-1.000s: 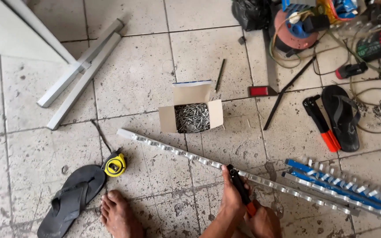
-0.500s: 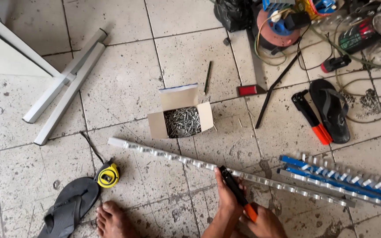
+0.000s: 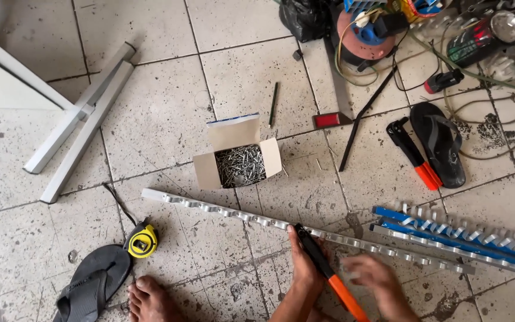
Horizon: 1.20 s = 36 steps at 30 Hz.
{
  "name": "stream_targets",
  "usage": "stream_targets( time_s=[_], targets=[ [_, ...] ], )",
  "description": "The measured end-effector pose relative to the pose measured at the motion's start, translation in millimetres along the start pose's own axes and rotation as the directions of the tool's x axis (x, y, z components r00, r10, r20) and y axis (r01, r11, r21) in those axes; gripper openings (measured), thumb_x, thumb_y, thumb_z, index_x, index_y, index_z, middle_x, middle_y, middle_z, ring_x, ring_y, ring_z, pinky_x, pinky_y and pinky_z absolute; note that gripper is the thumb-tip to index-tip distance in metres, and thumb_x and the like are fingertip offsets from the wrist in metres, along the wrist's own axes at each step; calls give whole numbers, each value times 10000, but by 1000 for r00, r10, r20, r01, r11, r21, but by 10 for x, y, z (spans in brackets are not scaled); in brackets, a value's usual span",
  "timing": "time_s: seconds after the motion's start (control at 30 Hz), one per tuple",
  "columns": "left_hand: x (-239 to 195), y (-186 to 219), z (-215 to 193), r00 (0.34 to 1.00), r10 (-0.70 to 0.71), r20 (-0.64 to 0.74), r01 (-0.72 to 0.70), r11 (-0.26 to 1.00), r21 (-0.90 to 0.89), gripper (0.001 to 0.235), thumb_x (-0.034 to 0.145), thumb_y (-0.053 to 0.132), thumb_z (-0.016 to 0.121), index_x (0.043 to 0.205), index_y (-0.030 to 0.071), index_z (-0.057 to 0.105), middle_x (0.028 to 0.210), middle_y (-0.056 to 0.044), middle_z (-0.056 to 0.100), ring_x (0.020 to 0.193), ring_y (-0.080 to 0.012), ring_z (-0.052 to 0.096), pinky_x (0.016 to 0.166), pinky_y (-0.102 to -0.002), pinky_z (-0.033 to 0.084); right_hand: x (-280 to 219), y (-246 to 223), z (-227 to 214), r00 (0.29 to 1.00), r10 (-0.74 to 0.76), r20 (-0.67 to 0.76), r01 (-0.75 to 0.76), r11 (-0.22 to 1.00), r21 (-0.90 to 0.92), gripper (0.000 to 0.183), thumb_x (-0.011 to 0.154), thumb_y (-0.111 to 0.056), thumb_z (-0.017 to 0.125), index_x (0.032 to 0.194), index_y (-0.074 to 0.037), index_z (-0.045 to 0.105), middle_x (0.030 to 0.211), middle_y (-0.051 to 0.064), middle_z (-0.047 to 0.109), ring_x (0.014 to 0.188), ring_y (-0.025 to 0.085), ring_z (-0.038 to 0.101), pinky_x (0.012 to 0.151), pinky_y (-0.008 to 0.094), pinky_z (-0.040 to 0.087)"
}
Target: Using a manual hand riveter to fasten components onto a long metal profile while working on the floor.
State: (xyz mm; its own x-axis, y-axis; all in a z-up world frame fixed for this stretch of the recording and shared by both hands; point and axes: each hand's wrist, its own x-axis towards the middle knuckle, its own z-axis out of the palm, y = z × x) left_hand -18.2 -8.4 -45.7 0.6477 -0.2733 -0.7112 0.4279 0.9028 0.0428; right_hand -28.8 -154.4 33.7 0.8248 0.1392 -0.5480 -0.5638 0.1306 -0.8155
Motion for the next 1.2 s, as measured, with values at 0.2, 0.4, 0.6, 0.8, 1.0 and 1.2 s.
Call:
stream_targets(
  time_s=[0.2,0.4,0.6,0.8,1.0,1.2],
  targets=[
    [-25,-17,76,983,43,-177,-57,996,-71,664,823,770,378,644,141,497,507,-26,481,391,-149,412,368,-274,300,147,391,345,860,376,-346,-348,-65,-935,252,789,-459,563,929,-256,614,866,14,702,786,255,666,682,362,501],
    [-46,71,194,971,43,-234,-40,999,18,714,822,761,376,636,92,543,552,-51,528,429,-161,446,440,-278,379,262,549,231,915,320,-244,-289,100,-952,206,828,-402,624,871,-207,674,704,21,704,541,183,635,484,311,486],
    [17,-34,23,974,84,-211,-77,996,42,670,854,733,330,668,117,515,576,-27,499,472,-154,428,500,-301,394,145,156,105,865,401,-302,-246,-186,-951,306,842,-498,650,923,-210,585,731,-71,626,654,76,626,660,256,561],
    [-88,78,250,985,-9,-172,-7,996,-92,664,837,760,382,641,131,460,566,-15,472,475,-157,440,516,-303,417,-49,-27,412,914,300,-271,-383,426,-820,792,719,-608,592,1382,-196,455,1292,61,648,1167,229,668,1040,405,475],
    [-177,146,302,975,13,-223,-6,999,32,701,828,775,309,681,116,501,587,-22,477,487,-155,434,522,-294,413,128,452,420,825,290,-485,-510,12,-860,394,826,-576,480,977,-241,622,891,54,715,832,279,678,702,373,499],
    [-105,25,125,980,31,-197,-17,997,71,684,865,748,279,661,131,493,569,-5,465,469,-137,399,486,-287,366,-35,71,382,866,210,-454,-387,-295,-874,626,761,-778,480,1032,-220,557,1107,-17,597,1077,187,593,869,366,510]
  ],
)
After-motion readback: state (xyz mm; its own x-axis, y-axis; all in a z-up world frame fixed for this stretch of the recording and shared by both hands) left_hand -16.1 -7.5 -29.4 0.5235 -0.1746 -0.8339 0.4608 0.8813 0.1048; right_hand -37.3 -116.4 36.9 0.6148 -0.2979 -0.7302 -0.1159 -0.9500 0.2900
